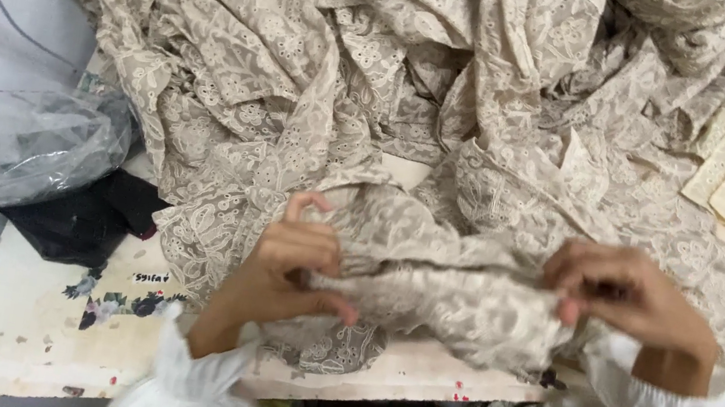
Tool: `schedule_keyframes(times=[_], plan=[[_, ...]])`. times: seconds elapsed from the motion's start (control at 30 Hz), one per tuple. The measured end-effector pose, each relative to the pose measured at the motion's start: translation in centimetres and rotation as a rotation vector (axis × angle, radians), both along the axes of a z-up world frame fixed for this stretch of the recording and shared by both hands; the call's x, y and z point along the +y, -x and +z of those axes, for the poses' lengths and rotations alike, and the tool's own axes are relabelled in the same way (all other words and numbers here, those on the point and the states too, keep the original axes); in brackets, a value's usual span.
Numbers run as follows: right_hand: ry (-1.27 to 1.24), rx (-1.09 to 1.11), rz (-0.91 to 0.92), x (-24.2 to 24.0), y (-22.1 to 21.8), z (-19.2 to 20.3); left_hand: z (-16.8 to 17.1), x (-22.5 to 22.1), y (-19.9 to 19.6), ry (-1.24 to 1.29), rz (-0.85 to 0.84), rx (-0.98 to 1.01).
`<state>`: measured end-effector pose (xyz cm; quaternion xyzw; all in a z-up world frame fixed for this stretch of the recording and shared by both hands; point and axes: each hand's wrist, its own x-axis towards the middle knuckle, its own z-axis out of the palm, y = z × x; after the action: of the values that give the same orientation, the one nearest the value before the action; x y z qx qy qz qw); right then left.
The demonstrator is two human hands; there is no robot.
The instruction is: Trimming loose threads from a lace garment using small thread snips at a quality control station.
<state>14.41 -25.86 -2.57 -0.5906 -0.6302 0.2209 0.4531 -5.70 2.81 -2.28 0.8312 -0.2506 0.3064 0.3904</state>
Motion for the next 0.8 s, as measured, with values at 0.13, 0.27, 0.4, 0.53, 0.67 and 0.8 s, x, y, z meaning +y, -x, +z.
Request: schedule_keyframes(times=[0.13, 0.27, 0.4, 0.53, 0.67, 0.8], plan=[[-0.027, -0.009, 0.065, -1.6, 1.0, -2.4, -0.6, 0.6, 2.7, -0.322, 0.244, 0.052], [-0.041, -0.258, -0.068, -1.2, 2.4, -2.3, -3.3, 0.0, 4.6, -0.642, 0.429, 0.035], [0.415, -0.409, -0.169, -0.9, 4.2, -1.8, -5.7, -1.1, 7.4, -0.58, 0.263, 0.261], [0.291, -0.235, -0.117, -0.9, 3.2, -1.1, -3.4, -0.6, 10.2, 0.044, 0.457, 0.537], [0.044, -0.337, -0.251, 6.1, 3.3, 0.2, -4.9, -1.3, 9.8, 0.078, 0.998, 0.891], [-0.017, -0.355, -0.238, 16.7, 2.0, -3.3, -8.7, -2.0, 7.5, 0.381, 0.64, 0.915]])
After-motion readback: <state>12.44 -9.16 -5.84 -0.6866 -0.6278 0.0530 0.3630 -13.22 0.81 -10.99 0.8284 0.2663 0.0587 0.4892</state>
